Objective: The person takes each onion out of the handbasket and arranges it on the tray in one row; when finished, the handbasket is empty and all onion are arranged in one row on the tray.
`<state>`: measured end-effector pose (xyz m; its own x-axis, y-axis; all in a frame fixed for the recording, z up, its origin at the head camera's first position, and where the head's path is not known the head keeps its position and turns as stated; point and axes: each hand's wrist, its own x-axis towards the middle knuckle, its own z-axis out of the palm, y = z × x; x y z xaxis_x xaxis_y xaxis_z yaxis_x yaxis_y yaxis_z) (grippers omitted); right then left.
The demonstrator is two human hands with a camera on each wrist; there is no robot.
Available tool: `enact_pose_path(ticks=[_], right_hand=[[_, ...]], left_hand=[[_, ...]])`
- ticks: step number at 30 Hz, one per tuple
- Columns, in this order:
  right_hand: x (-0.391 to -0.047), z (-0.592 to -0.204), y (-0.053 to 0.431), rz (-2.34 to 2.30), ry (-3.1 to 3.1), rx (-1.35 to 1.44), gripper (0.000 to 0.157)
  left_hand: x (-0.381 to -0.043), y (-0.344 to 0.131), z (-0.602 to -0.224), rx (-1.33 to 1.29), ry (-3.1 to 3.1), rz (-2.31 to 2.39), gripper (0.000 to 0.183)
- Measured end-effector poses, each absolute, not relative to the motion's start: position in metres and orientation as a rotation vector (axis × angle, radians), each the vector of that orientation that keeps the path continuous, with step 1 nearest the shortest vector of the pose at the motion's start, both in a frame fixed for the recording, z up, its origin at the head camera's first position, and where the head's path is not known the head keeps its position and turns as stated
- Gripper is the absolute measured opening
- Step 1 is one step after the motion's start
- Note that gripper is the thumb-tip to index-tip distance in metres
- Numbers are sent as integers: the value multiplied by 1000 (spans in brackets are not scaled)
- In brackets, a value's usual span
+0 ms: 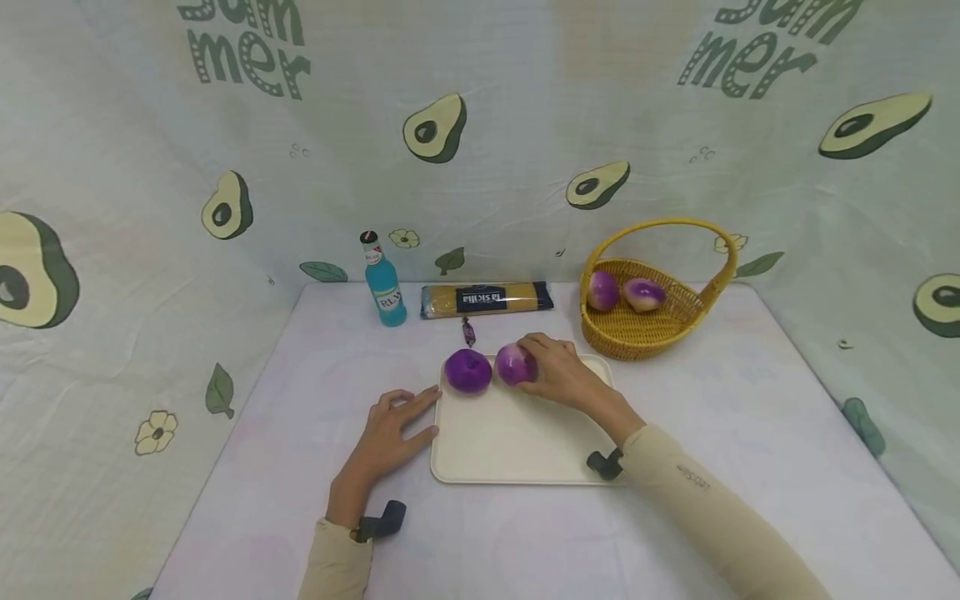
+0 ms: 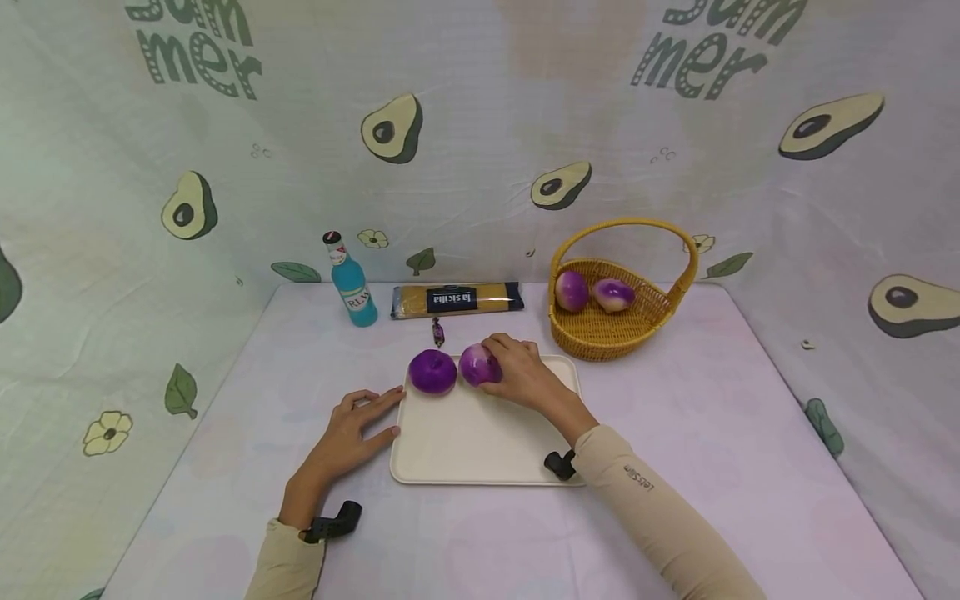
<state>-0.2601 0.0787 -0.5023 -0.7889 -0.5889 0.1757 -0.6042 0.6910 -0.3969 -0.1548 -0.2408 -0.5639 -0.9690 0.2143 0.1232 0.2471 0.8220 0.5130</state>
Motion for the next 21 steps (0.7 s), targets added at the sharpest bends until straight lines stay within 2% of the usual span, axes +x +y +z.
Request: enact_pose_path(ticks=[8,21], right_hand=[[-257,-499,91,709,-2861,973,77],[-253,-481,124,794,-2771,929,60]], left_hand=[[-154,-241,-564,-379,-2926,-857,59],[-155,-241,-568,-395,-2899,-844,59]])
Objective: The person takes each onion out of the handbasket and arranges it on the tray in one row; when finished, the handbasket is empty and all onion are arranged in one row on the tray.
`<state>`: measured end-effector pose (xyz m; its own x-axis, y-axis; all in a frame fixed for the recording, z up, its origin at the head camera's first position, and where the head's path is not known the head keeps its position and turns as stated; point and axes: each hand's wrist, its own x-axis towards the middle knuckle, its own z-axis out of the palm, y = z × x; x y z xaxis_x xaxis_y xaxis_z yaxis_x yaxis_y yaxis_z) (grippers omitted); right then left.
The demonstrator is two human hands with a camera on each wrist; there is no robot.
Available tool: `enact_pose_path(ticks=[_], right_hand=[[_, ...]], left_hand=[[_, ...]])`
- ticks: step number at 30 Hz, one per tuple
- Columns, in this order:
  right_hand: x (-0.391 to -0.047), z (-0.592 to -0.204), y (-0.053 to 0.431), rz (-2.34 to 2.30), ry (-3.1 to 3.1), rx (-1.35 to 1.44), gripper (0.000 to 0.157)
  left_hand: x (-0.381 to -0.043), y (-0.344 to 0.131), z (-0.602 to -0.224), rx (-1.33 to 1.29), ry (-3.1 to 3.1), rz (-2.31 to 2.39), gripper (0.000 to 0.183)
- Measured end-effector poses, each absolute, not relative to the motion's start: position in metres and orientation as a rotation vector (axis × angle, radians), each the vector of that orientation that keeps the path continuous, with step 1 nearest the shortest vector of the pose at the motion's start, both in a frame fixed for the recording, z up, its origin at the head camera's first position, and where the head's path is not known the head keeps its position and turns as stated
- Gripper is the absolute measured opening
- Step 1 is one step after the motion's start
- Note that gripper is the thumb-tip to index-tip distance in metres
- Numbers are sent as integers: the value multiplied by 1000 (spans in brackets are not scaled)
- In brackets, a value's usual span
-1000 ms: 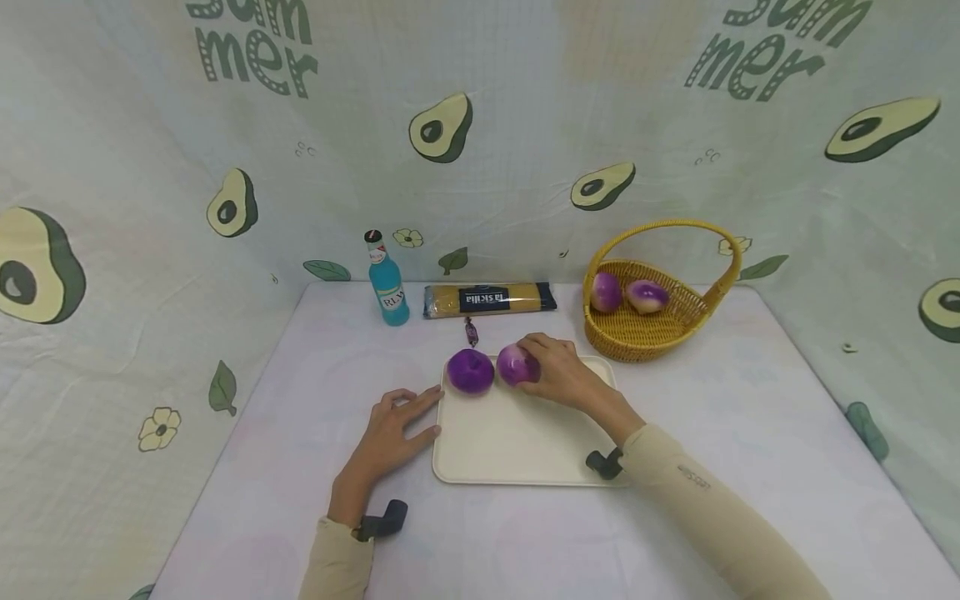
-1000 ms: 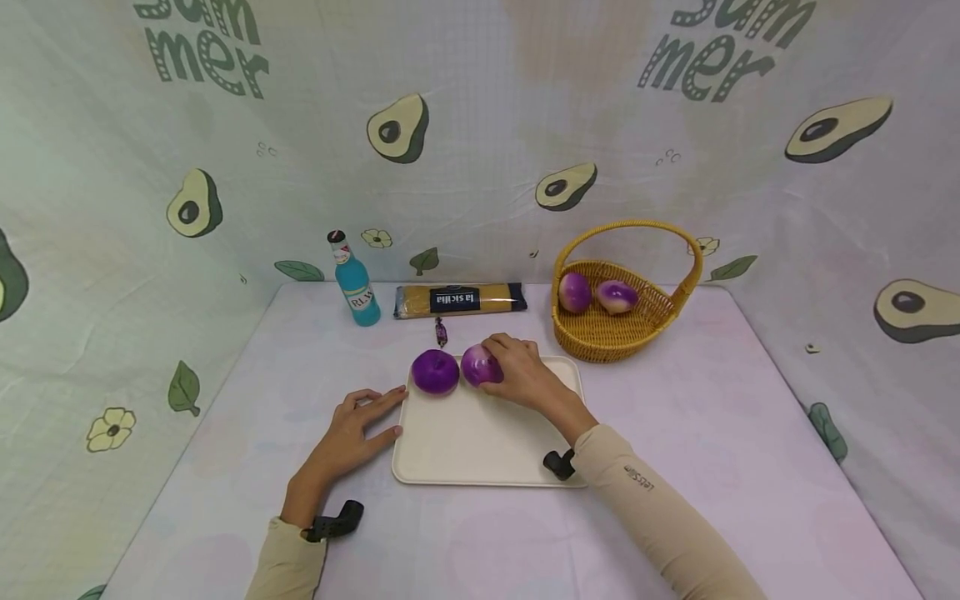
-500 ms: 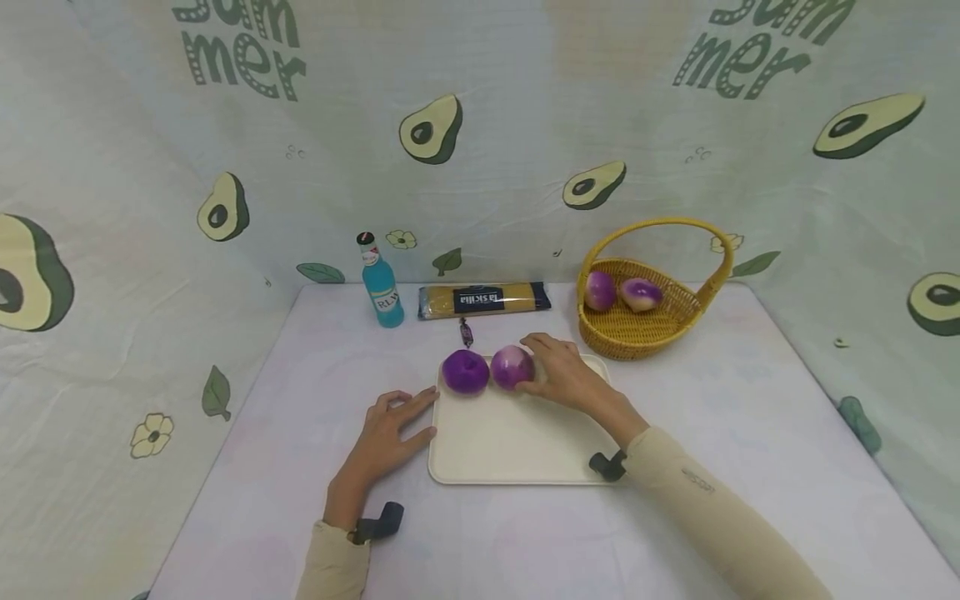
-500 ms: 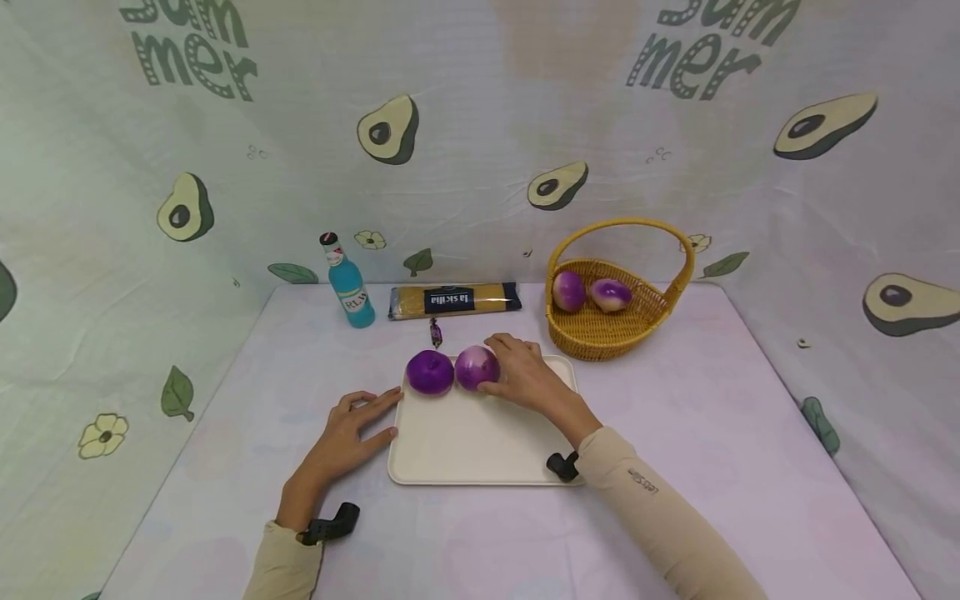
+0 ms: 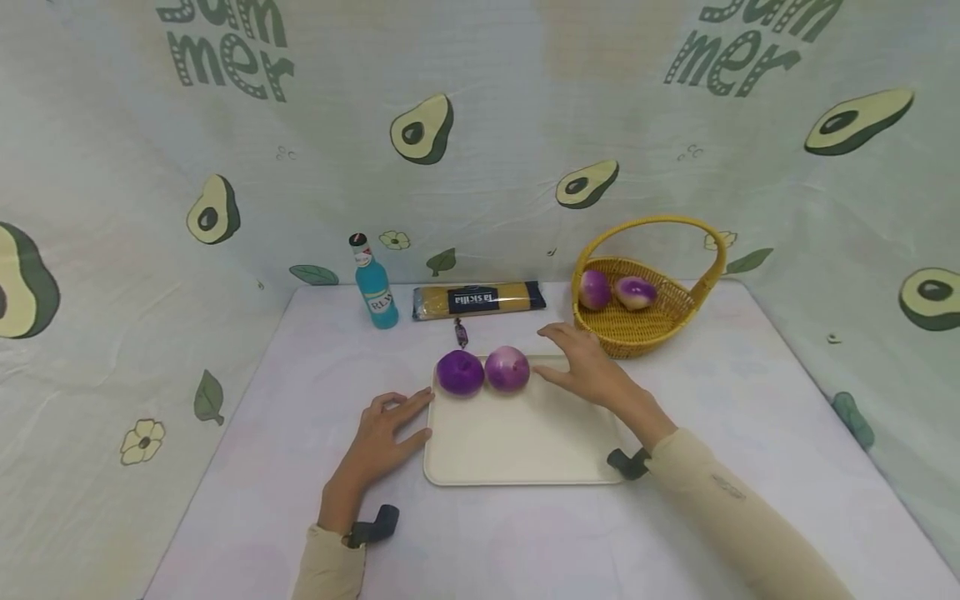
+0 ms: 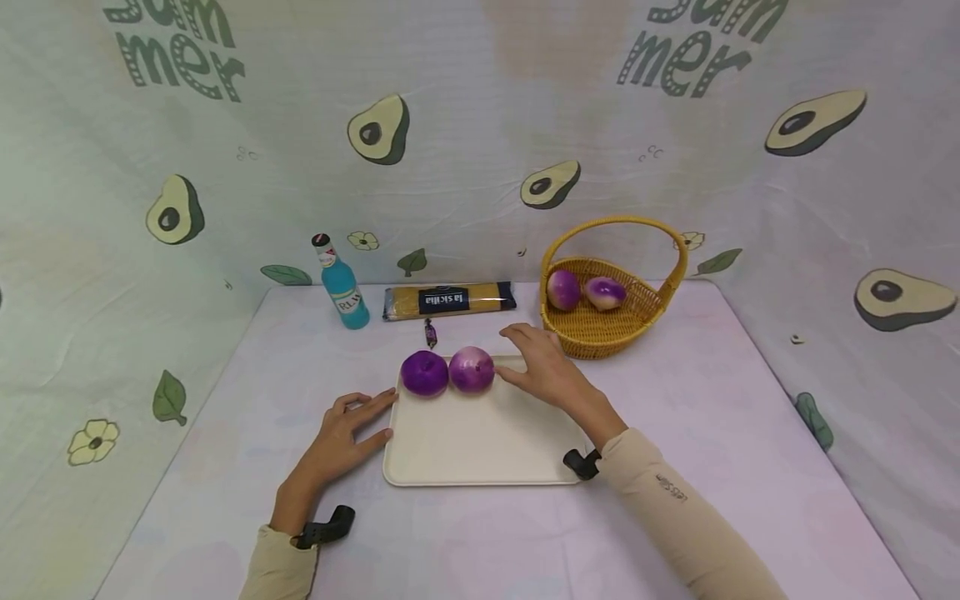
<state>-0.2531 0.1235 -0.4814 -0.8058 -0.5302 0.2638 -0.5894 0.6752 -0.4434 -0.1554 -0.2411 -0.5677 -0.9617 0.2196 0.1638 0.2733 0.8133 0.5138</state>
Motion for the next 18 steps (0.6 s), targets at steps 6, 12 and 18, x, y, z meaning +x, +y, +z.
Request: enact_pose_path(ticks=[6,12,18], right_hand=[[-258,-477,145,807,-2760,882,57],[-268,-478,167,818,-2778,804,54],[-277,-479,184,816,-2805,714,53]], left_hand=[[-155,-241,-569,-378,-2919,-831,60],[-155,-240,-567,-365,-2920,-850,60],[-154,-240,-568,-382,-2915,-829,60]])
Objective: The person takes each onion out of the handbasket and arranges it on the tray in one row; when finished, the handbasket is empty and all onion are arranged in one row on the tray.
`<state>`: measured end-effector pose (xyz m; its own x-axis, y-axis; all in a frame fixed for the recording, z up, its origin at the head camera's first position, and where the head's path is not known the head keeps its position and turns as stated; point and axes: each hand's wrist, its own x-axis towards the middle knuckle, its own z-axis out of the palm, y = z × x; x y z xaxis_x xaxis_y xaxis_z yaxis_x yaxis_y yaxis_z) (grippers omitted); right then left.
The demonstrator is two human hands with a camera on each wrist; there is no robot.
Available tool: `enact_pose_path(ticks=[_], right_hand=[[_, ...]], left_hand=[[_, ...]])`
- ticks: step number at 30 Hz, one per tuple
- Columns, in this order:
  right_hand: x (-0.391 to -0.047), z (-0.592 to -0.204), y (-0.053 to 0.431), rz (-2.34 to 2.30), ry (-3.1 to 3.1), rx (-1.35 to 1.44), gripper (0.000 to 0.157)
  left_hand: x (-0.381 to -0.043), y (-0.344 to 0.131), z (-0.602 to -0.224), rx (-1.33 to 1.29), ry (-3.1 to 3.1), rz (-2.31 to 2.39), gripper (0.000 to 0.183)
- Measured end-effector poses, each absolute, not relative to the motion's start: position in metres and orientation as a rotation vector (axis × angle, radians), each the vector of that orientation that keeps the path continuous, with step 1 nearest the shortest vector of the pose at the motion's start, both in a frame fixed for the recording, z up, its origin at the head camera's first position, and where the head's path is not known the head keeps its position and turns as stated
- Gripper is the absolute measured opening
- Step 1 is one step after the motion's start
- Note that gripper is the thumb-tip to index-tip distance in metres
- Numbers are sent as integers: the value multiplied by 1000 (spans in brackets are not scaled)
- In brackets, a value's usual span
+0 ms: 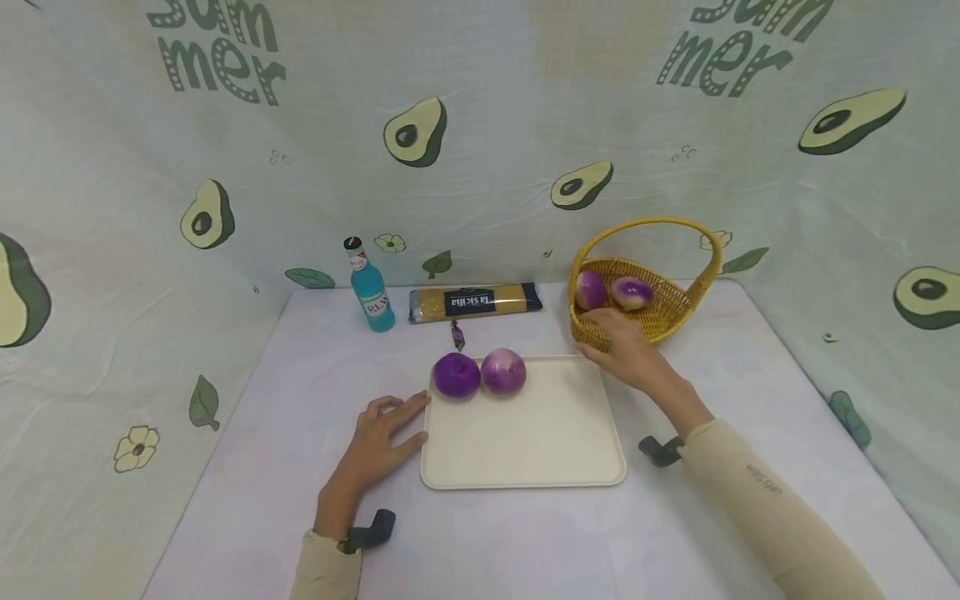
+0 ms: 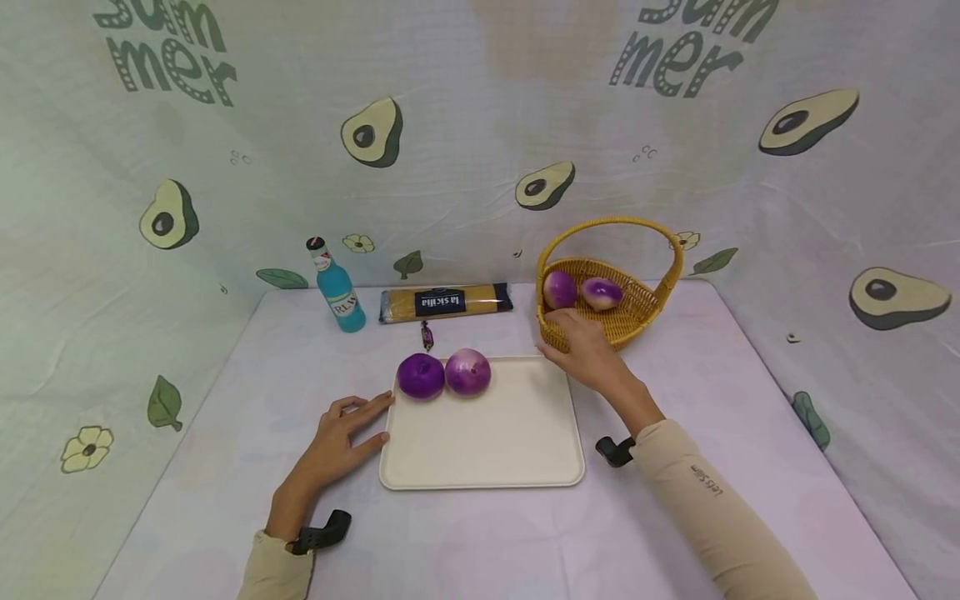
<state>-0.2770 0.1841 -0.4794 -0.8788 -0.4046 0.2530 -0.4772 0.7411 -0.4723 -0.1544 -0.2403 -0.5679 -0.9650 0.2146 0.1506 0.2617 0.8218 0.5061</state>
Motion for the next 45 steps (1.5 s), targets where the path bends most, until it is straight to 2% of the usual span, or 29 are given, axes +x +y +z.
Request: enact_pose_path(ticks=[15,33,45], right_hand=[[-301,-482,220,773,-2896,498,65],[-326,-486,241,676,-2866,434,57],[-345,-493,254,683,-2871,293,62]], left_hand=[[-154,-240,-566,-363,-2927,-839,60],[-153,-242,-570,-344,-2921,-852,59],[-153,-239,-569,-346,-2929,-840,60]])
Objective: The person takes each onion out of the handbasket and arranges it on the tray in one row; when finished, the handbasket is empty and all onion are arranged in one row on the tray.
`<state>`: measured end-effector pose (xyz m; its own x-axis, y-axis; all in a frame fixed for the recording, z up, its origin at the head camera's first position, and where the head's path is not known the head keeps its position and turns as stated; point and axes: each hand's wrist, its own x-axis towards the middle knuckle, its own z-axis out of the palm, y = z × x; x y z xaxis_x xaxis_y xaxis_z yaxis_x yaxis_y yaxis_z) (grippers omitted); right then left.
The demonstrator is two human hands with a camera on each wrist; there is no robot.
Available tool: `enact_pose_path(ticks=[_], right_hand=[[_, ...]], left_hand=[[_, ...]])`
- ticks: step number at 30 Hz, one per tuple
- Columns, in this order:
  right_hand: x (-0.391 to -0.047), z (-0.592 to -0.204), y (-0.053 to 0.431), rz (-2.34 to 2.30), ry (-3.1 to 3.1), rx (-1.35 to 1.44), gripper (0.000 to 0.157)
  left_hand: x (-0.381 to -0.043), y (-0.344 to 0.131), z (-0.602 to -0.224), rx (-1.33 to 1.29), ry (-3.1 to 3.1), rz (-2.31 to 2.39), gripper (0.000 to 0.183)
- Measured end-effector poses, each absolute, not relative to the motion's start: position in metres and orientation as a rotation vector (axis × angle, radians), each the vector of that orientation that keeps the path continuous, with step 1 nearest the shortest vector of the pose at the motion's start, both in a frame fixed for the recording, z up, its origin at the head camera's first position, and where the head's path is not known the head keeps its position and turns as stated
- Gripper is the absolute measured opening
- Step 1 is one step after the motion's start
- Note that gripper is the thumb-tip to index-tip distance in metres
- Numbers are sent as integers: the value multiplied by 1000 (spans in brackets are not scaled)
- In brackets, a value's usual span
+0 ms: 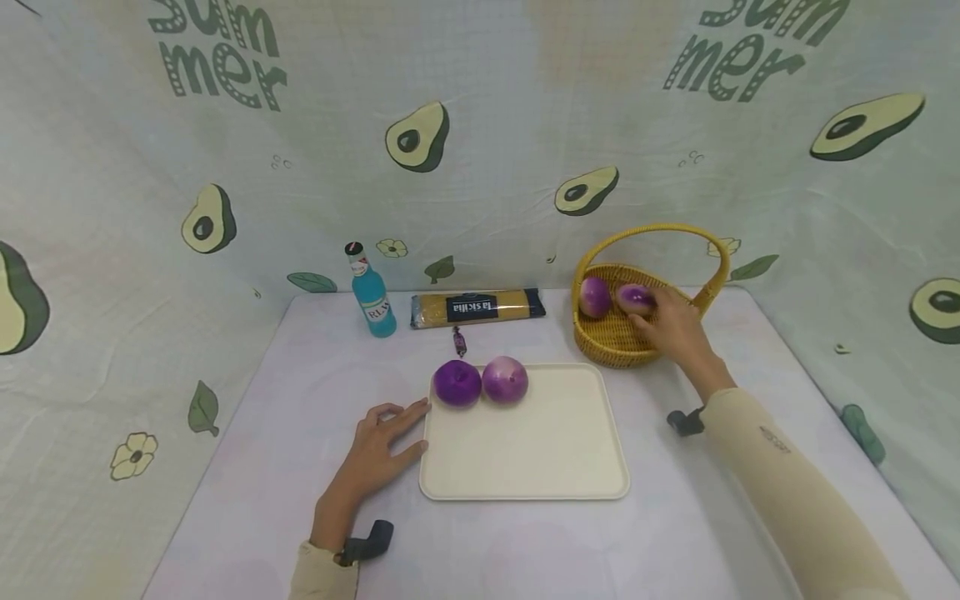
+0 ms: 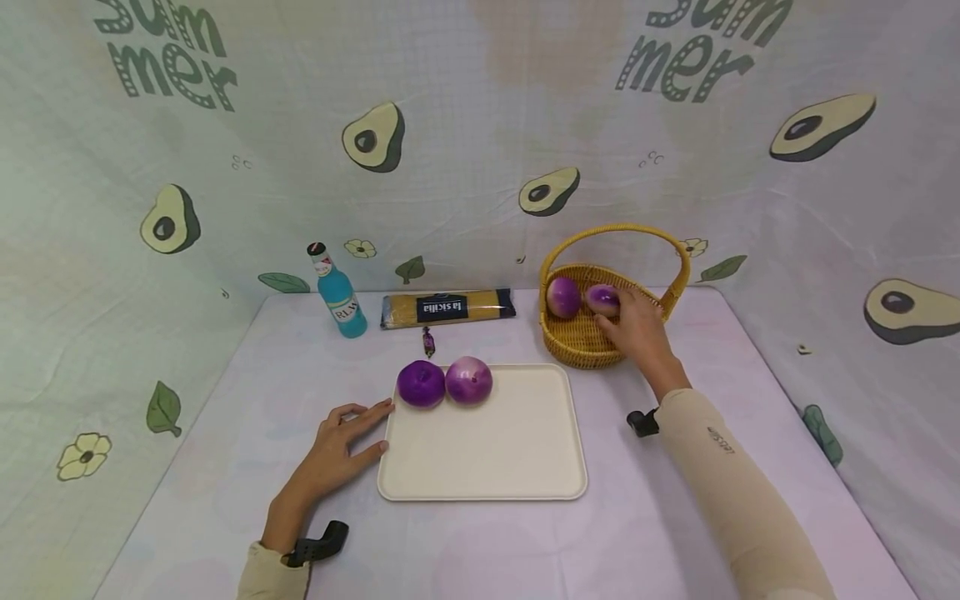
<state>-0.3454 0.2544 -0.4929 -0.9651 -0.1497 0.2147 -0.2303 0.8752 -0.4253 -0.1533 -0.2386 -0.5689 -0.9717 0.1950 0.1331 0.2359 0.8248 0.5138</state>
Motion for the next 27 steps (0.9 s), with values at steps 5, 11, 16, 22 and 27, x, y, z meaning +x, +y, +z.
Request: enact_pose_path(ticks=[5,11,16,22,27], right_hand=[[-350,-496,257,688,-2849,263,63],[-356,-498,257,698,-2837,245,69],[-365,-500,259,709,-2852,237,72],[-372,-501,262,704,-2902,199,73],[-375,-502,264,683,-2937,175,75]], left_hand=[[-154,-239,-567,-352,-2926,-831,60],[-154,-240,-568,-352,-2917,-842,60],[-153,-240,-569,-346,-2909,-833,60],[-153,-241,-570,-363,-2905,-830,59],[-153,-240,-569,-366,-2900,-830,59]])
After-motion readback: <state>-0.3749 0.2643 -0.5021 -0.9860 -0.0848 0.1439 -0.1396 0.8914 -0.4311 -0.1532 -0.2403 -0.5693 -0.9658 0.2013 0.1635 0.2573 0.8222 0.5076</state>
